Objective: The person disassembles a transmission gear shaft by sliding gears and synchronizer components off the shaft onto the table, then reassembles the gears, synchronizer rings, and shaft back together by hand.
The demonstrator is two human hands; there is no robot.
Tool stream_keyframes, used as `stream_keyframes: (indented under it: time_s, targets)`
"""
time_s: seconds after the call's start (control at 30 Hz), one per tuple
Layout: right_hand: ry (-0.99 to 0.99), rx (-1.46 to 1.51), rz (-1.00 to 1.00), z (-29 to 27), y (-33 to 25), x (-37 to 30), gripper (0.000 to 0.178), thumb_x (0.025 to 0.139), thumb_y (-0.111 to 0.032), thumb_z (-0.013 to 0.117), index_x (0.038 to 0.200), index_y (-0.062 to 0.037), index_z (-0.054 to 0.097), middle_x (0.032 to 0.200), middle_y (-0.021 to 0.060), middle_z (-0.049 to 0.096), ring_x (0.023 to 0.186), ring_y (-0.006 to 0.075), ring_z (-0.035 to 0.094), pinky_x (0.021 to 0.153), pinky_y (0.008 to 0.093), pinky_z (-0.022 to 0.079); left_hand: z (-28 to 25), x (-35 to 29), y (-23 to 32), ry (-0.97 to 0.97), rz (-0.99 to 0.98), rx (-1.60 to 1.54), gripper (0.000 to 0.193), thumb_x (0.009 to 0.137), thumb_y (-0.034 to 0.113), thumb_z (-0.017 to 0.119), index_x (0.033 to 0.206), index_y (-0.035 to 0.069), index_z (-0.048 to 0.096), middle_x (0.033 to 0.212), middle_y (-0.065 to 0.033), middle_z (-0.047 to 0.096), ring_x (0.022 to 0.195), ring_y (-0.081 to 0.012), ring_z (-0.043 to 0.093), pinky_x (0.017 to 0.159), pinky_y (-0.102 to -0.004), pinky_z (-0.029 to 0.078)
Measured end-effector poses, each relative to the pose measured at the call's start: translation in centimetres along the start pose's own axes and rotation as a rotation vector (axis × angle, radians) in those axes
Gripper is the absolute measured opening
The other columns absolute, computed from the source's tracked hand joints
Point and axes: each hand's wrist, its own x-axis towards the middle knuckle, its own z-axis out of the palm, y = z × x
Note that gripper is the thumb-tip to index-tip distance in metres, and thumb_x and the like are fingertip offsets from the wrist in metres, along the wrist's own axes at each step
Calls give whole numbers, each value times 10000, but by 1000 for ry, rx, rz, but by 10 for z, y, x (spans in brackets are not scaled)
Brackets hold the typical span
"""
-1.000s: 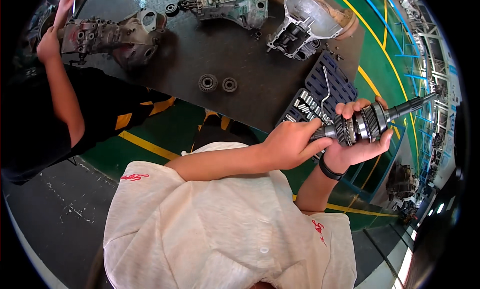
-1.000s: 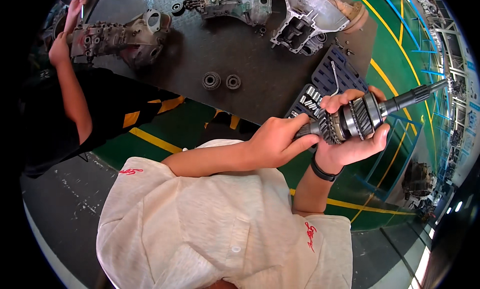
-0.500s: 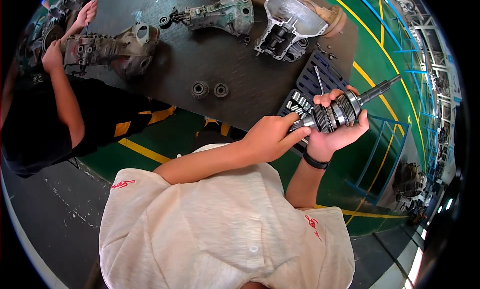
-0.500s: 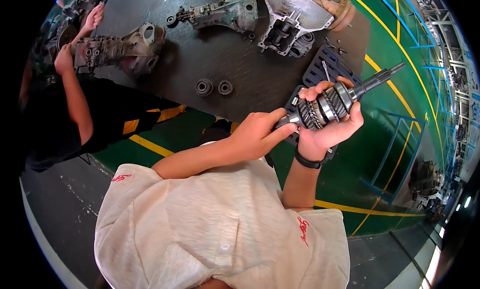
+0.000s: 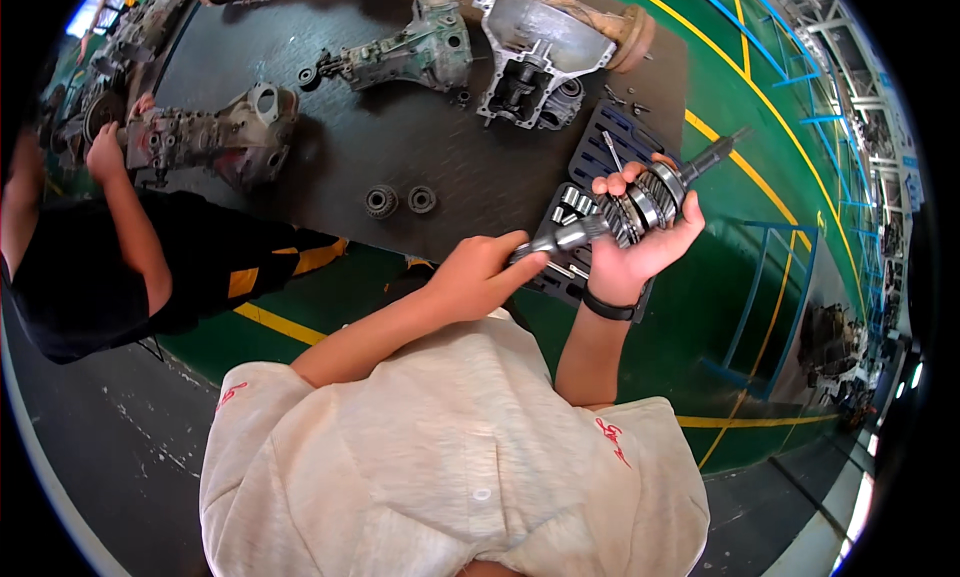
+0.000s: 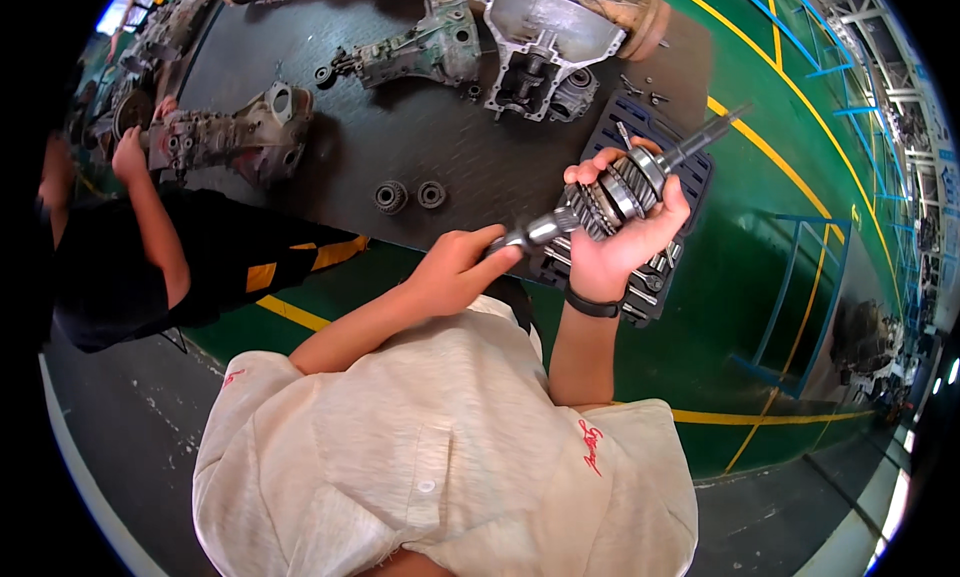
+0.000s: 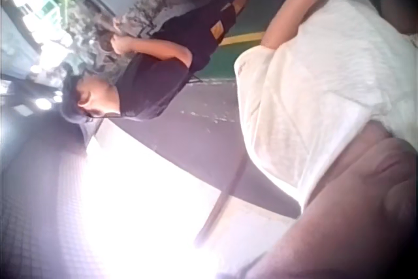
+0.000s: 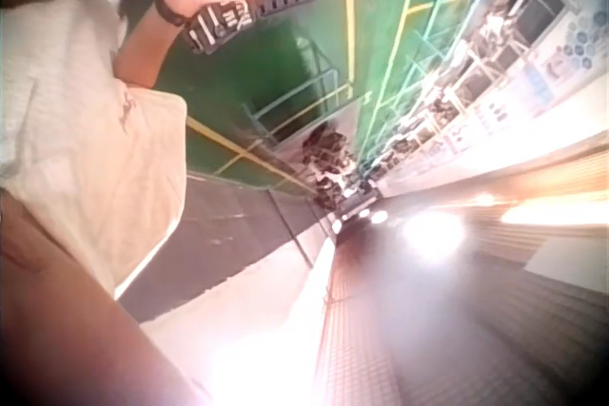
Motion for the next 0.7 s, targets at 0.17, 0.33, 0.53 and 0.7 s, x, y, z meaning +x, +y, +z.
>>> stream_keyframes:
  time_s: [0.17,0.33,0.53,0.7]
  targets:
    - [52,253,184,-11,-7,12,506,925,-481,501,1106,-21,606,837,161,613,715,278,582,710,430,468,4,-4,-15,155,-99,-160,337,920,322,702,903,-2,612,618,-41,516,582,-107,443,534,-301,379]
    - [153,460,356,-14,18,5,498,935,-462,505,1100,1,592,908,183,616,726,267,589,710,399,492,7,19,11,322,-33,-223,349,792,240,849,971,19,647,655,68,474,623,-28,400,528,-236,347]
    - [98,306,349,-17,32,-3,508,965,-483,434,1124,-26,593,945,176,648,785,308,643,692,432,561,19,40,31,365,102,-333,463,731,177,895,1081,32,631,810,78,501,704,-27,439,616,-189,356]
    - [102,163,200,-9,32,-9,465,957,-463,417,1167,-71,554,942,202,662,765,316,662,655,449,573,26,38,15,408,14,-427,573,694,174,917,1128,11,581,917,5,649,772,-33,538,687,-211,470]
